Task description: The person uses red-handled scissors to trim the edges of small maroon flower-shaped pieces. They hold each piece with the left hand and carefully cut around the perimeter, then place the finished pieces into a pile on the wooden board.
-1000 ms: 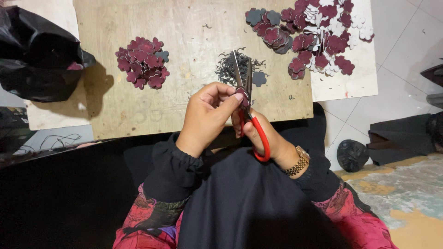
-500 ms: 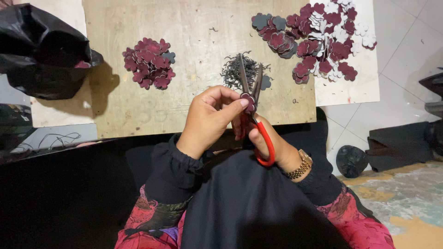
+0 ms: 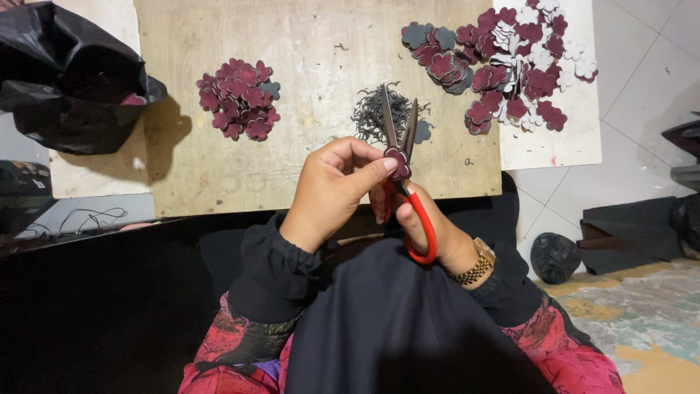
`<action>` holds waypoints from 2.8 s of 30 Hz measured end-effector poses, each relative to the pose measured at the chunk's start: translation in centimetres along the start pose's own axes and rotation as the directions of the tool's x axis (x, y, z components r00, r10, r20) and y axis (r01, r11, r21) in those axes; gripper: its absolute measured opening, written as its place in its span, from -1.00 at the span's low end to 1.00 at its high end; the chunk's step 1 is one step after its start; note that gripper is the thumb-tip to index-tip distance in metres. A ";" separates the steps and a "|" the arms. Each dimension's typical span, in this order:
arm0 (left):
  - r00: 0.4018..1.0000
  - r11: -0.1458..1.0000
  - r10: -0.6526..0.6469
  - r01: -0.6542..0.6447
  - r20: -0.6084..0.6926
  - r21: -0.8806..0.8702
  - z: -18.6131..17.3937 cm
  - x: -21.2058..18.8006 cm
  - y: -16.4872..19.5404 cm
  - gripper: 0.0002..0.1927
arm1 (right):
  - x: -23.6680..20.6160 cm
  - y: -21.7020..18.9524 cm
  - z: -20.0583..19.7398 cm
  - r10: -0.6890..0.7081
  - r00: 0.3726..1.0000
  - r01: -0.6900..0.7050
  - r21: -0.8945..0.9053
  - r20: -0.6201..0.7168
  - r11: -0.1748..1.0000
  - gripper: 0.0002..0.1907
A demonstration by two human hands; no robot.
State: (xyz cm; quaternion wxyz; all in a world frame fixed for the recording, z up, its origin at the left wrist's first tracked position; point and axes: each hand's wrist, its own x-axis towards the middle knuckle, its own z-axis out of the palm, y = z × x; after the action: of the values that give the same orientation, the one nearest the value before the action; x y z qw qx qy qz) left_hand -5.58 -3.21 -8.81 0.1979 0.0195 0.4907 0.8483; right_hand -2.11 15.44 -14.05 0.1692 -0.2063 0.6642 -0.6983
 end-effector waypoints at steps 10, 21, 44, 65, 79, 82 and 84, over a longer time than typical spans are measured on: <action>0.997 0.996 0.068 -0.067 -0.021 0.057 -0.9 0.3 -1.0 -0.91 | -0.1 -0.4 0.4 0.085 0.996 -0.087 0.208 0.017 0.974 -0.20; 0.996 0.990 0.068 -0.060 -0.059 0.126 -1.5 0.6 -1.7 -0.92 | -0.3 -0.3 0.0 0.140 0.989 -0.149 0.305 0.051 0.941 -0.26; 0.994 0.988 0.090 -0.082 -0.059 0.134 -1.8 0.4 -0.6 -0.88 | -1.0 1.2 -0.6 0.134 0.991 -0.132 0.361 0.021 0.923 -0.33; 0.989 0.979 0.095 -0.071 -0.114 0.193 -2.1 0.1 -0.5 -0.69 | -0.6 1.3 -0.7 0.123 0.989 -0.123 -0.005 0.085 0.992 -0.20; 0.983 0.995 0.040 -0.022 -0.179 0.102 -1.8 0.2 -0.2 -0.53 | -0.5 1.4 -0.4 0.128 0.988 -0.129 0.010 0.081 0.992 -0.17; 0.983 0.994 0.055 -0.038 -0.177 0.100 -1.8 0.3 -0.5 -0.58 | -0.5 1.4 -0.4 0.127 0.989 -0.130 0.031 0.081 0.991 -0.18; 0.982 0.996 0.064 -0.051 -0.179 0.079 -1.8 0.4 -0.7 -0.64 | -0.5 1.3 -0.3 0.131 0.989 -0.133 0.031 0.076 0.991 -0.18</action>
State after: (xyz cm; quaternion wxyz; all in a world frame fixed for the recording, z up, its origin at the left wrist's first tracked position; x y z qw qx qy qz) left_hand -6.14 -4.22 -10.40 0.1268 -0.0364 0.5371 0.8332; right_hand -1.89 15.88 -15.43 0.2430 -0.1843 0.6570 -0.6894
